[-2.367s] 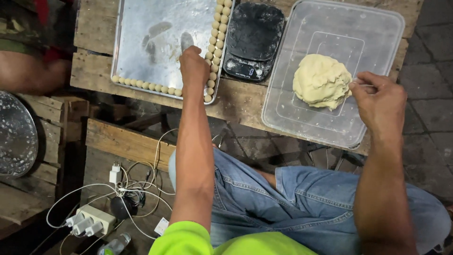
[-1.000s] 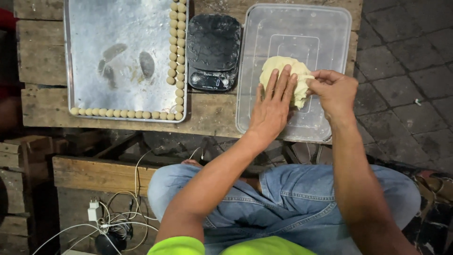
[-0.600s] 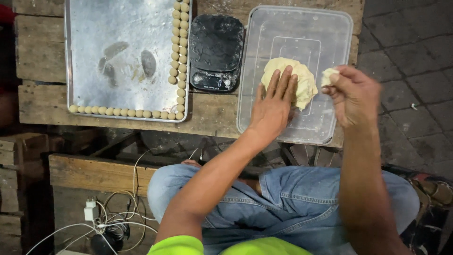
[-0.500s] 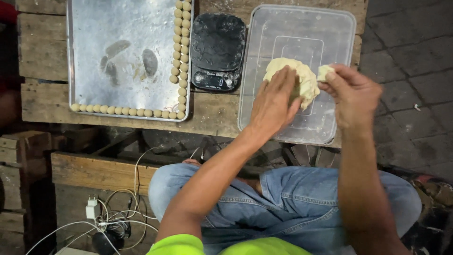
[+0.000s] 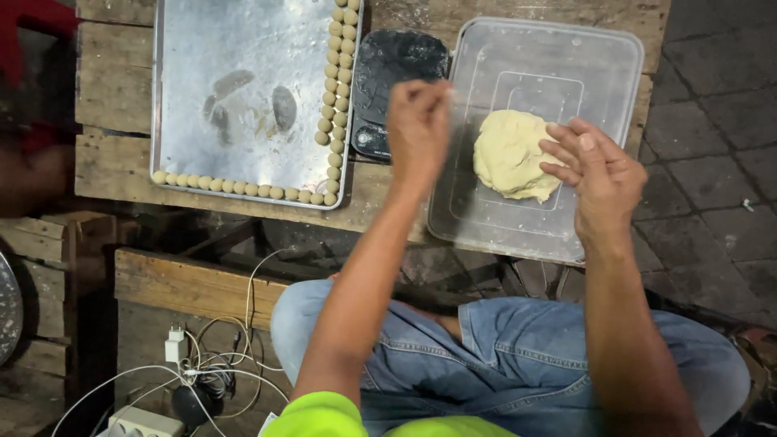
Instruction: The person repeatedly pinches off small pieces of dough from a larger mass, weighs each piece on a digital scale, rolls it into a ball, and places it in a row on a metal tray. The process continues with consistent hand motions and placement.
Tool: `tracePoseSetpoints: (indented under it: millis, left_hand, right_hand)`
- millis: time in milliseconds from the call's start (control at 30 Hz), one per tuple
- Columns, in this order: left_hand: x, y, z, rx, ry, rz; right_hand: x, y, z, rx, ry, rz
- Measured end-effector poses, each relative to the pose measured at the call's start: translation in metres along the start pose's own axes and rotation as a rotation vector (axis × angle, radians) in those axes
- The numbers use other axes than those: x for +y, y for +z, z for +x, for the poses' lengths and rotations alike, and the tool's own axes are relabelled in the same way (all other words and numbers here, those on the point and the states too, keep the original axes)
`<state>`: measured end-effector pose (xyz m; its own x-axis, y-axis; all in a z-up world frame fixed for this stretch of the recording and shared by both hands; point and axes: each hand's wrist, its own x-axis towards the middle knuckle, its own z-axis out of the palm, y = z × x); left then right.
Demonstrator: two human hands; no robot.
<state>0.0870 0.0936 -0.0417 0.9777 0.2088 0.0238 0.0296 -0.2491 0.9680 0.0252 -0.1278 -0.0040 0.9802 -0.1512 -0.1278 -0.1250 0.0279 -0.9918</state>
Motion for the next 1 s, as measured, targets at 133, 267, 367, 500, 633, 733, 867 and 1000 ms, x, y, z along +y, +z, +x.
tracePoseSetpoints:
  millis: [133, 267, 367, 500, 633, 733, 867, 1000]
  left_hand:
    - [-0.029, -0.030, 0.029, 0.182, -0.024, 0.246]
    - [-0.070, -0.032, 0.039, 0.254, 0.217, 0.408]
    - [-0.031, -0.031, 0.031, 0.263, 0.170, 0.388]
    - [0.022, -0.025, 0.017, 0.182, 0.198, 0.347]
    - [0.056, -0.003, -0.013, -0.170, 0.179, 0.377]
    - [0.050, 0.026, -0.036, -0.289, 0.313, 0.475]
    - [0.029, 0.058, -0.061, -0.346, 0.380, 0.646]
    - [0.022, 0.064, -0.068, -0.268, 0.446, 0.668]
  right_hand:
    - [0.001, 0.002, 0.000, 0.064, -0.030, -0.017]
    - [0.007, -0.001, 0.001, 0.110, -0.201, -0.222]
    - [0.007, -0.009, 0.005, 0.187, -0.256, -0.305]
    - [0.006, -0.022, 0.005, 0.155, -0.347, -0.500]
    - [0.009, -0.021, 0.004, 0.011, -0.313, -0.614]
    - [0.019, -0.021, 0.005, -0.026, -0.412, -0.696]
    - [0.041, -0.028, 0.012, -0.076, -0.514, -0.851]
    - [0.031, -0.020, 0.007, -0.090, -0.534, -0.819]
